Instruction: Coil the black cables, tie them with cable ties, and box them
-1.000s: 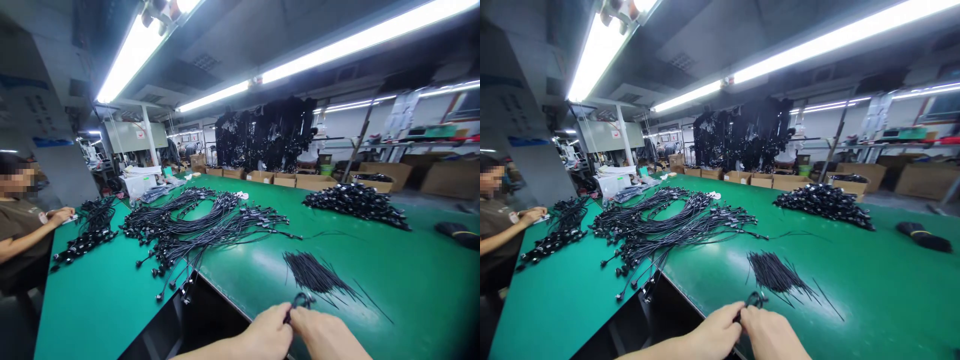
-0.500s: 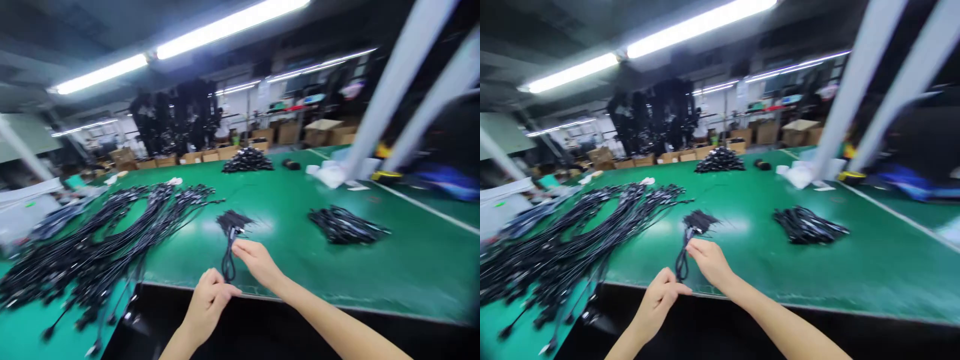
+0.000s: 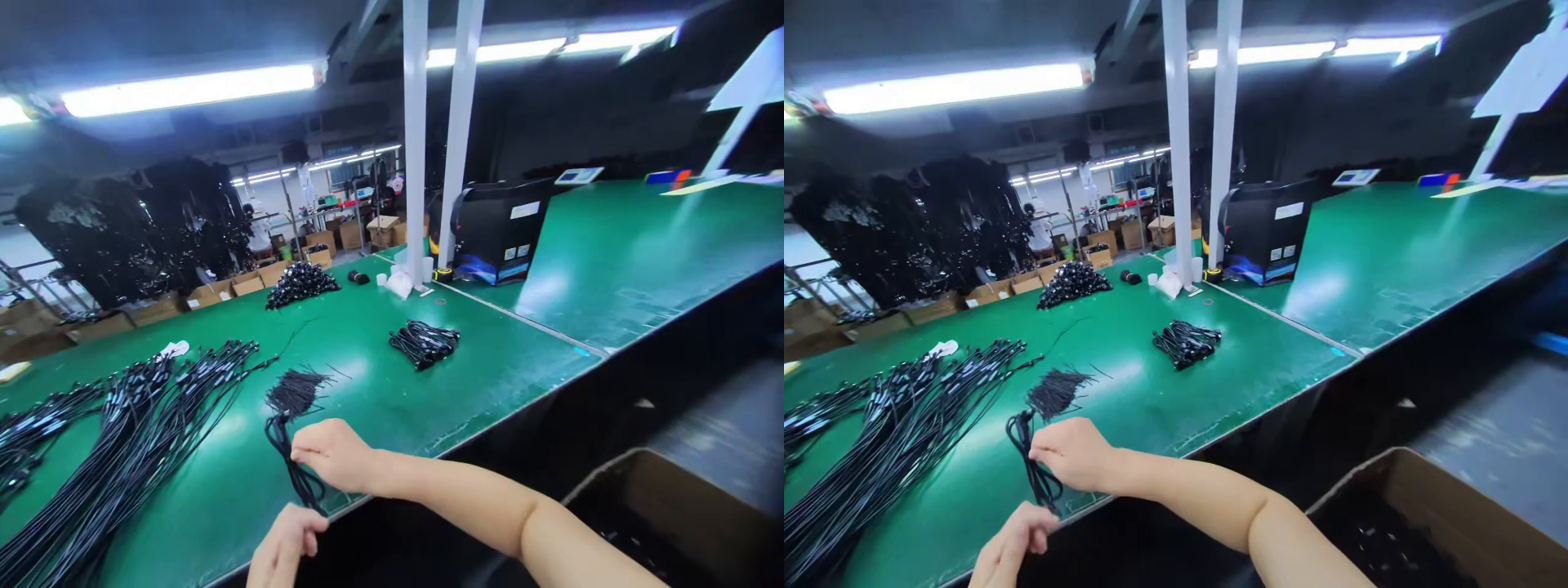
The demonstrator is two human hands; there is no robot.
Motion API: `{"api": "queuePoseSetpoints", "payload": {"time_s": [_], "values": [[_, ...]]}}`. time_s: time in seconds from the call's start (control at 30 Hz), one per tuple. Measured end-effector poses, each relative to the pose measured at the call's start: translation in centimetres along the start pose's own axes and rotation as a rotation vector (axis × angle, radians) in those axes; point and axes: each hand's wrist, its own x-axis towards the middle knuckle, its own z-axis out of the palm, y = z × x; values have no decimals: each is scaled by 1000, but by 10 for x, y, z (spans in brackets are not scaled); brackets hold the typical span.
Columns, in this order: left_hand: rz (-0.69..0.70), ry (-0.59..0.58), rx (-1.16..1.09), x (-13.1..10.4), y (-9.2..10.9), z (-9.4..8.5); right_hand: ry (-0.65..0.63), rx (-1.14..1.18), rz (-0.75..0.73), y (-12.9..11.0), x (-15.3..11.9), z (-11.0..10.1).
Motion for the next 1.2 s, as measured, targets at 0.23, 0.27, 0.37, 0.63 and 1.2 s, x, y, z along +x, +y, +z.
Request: {"api": "queuePoseSetpoints", "payload": {"time_s": [0.23,0.27,0.37,0.63,1.2], "values": [[-22,364,217,0,10,0,-119,6,-222,-12,-16,9],[2,415,289,-2,14,-3,-142,98,-174,-12,-16,9],[116,314,269,-6,25,-10,-264,461,-7,-10,-12,10],[-79,200,-295,-7,20,9,-190,401,273,-13,-18,12],[-422,-108,-1038,3,27,29,92,1167,294,-17,-1,23]]}}
